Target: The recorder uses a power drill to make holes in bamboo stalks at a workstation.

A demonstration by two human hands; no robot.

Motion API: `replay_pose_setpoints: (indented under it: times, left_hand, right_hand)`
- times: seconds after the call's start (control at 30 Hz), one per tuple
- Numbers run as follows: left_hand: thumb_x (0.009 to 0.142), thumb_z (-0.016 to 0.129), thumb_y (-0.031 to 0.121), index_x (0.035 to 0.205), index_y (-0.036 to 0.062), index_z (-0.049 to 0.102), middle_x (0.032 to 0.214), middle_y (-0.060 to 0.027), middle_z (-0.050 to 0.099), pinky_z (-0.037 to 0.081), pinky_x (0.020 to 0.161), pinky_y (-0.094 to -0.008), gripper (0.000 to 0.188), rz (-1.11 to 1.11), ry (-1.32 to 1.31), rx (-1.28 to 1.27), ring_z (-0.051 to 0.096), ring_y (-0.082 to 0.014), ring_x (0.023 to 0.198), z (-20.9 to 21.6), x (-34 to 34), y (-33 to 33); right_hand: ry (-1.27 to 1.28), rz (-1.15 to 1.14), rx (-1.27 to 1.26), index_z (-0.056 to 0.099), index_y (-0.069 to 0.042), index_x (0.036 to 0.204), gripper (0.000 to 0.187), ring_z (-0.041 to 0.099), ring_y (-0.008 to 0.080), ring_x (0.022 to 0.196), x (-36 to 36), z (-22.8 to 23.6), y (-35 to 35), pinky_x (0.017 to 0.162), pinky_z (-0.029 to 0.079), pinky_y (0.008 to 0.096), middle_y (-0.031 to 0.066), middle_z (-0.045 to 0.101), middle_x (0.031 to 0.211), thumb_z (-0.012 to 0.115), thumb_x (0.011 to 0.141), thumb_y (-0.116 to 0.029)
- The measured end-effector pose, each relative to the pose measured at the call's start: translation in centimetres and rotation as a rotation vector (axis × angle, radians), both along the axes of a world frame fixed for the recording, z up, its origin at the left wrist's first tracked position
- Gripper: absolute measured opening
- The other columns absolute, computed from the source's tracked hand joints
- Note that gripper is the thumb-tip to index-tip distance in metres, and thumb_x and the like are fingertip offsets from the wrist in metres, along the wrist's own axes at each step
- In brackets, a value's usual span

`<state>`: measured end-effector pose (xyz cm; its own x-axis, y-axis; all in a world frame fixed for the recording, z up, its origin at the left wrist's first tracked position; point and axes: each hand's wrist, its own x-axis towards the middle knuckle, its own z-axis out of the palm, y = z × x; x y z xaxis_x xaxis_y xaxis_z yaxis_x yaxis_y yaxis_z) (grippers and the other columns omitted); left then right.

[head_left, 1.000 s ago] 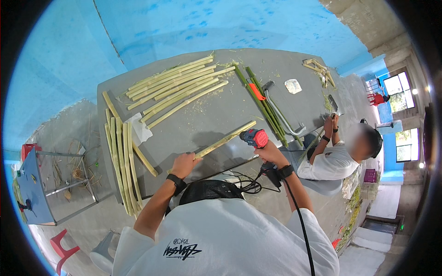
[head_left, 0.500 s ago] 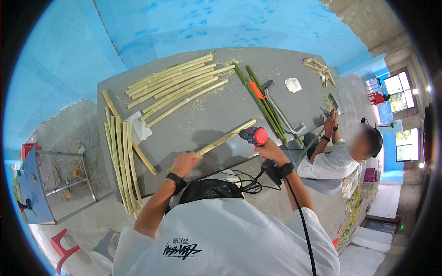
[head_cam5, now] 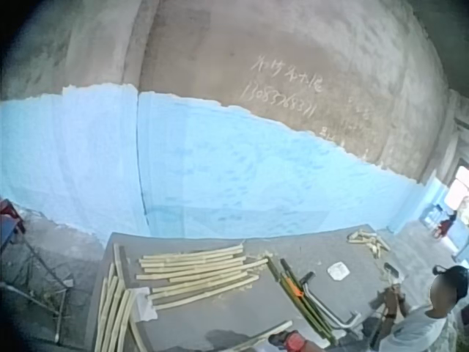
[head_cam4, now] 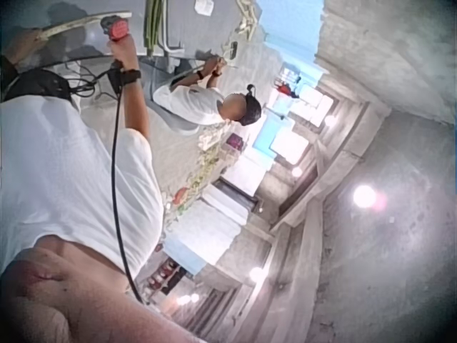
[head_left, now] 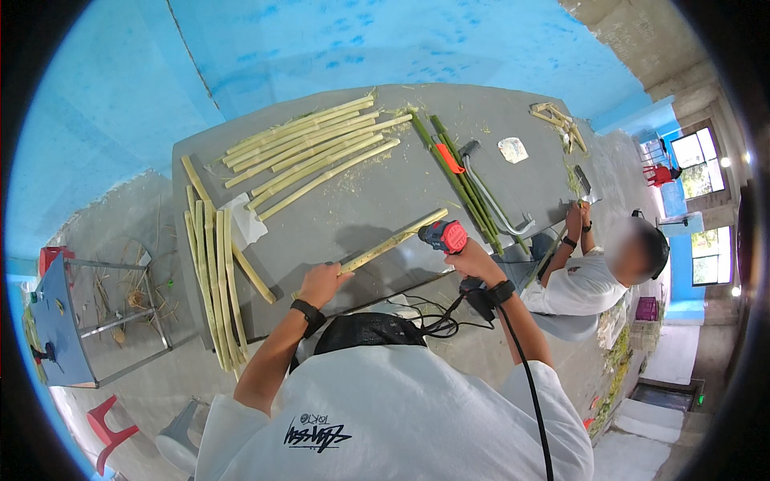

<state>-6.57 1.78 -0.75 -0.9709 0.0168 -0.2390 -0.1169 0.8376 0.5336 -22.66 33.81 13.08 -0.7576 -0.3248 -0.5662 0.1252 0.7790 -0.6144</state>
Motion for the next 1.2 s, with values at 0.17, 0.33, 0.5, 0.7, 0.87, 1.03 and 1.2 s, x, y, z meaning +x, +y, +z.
replay_pose_setpoints:
  times: [0.17,0.33,0.5,0.7,0.87,1.03,1.2]
  left_hand:
    - [0.095,0.053,0.052,0.088,0.0047,0.063,0.079,-0.0187,0.066,0.05,0.068,-0.0511,0.048,0.0,-0.008,0.001,0.065,-0.0404,0.078,0.0,0.0,0.1]
    - [0.095,0.053,0.052,0.088,0.0048,0.063,0.079,-0.0187,0.066,0.05,0.068,-0.0512,0.048,0.005,-0.009,0.01,0.065,-0.0404,0.077,-0.1,0.1,0.1]
    - [0.095,0.054,0.051,0.088,0.0051,0.063,0.078,-0.0185,0.066,0.05,0.067,-0.0511,0.047,-0.002,-0.024,0.008,0.064,-0.0402,0.077,-0.4,0.0,0.0]
    - [0.095,0.054,0.05,0.087,0.0053,0.063,0.077,-0.0184,0.066,0.05,0.067,-0.0512,0.046,0.007,0.0,0.001,0.064,-0.0401,0.076,-0.1,0.1,0.1]
    - [0.095,0.053,0.052,0.087,0.0038,0.062,0.077,-0.021,0.064,0.048,0.067,-0.0527,0.05,0.015,-0.029,0.036,0.063,-0.0426,0.076,-0.2,-0.1,0.1]
    - [0.095,0.053,0.052,0.086,0.0038,0.062,0.078,-0.0207,0.065,0.048,0.068,-0.053,0.05,0.018,-0.009,0.045,0.063,-0.0423,0.077,-0.3,0.1,-0.2]
    - [0.095,0.054,0.051,0.085,0.0036,0.062,0.078,-0.0207,0.064,0.048,0.068,-0.0533,0.049,0.007,-0.014,0.076,0.063,-0.0426,0.077,-0.8,-0.2,-0.1]
  right_hand:
    - [-0.019,-0.001,0.043,0.06,0.0,0.09,0.025,0.057,0.0193,0.044,-0.2,-0.3,0.2,0.044,0.046,0.0345,0.0075,0.058,0.061,0.067,0.074,-0.017]
    - [-0.044,-0.032,-0.029,0.058,0.0,0.093,0.025,0.056,0.0177,0.044,0.1,-0.4,0.4,0.043,0.044,0.0328,0.0056,0.057,0.061,0.067,0.074,-0.014]
    - [-0.032,-0.035,-0.057,0.058,-0.001,0.095,0.025,0.055,0.0162,0.045,0.3,-1.2,1.0,0.043,0.045,0.0322,0.0056,0.057,0.063,0.066,0.075,-0.014]
    - [0.019,-0.006,-0.015,0.06,0.0,0.094,0.026,0.057,0.0176,0.047,0.4,-0.6,0.5,0.046,0.046,0.0334,0.0071,0.059,0.065,0.067,0.075,-0.015]
    - [0.029,0.035,0.005,0.062,0.0,0.095,0.027,0.058,0.0189,0.048,0.0,-1.3,1.1,0.046,0.046,0.0341,0.008,0.06,0.065,0.068,0.074,-0.017]
    - [-0.035,0.016,-0.041,0.061,0.0,0.094,0.026,0.057,0.0179,0.047,-0.4,-1.0,1.4,0.046,0.045,0.0336,0.0068,0.059,0.063,0.069,0.074,-0.015]
    - [0.054,0.063,-0.034,0.059,-0.001,0.093,0.024,0.055,0.0153,0.045,-0.8,-1.5,1.9,0.043,0.043,0.0321,0.0053,0.057,0.063,0.068,0.075,-0.013]
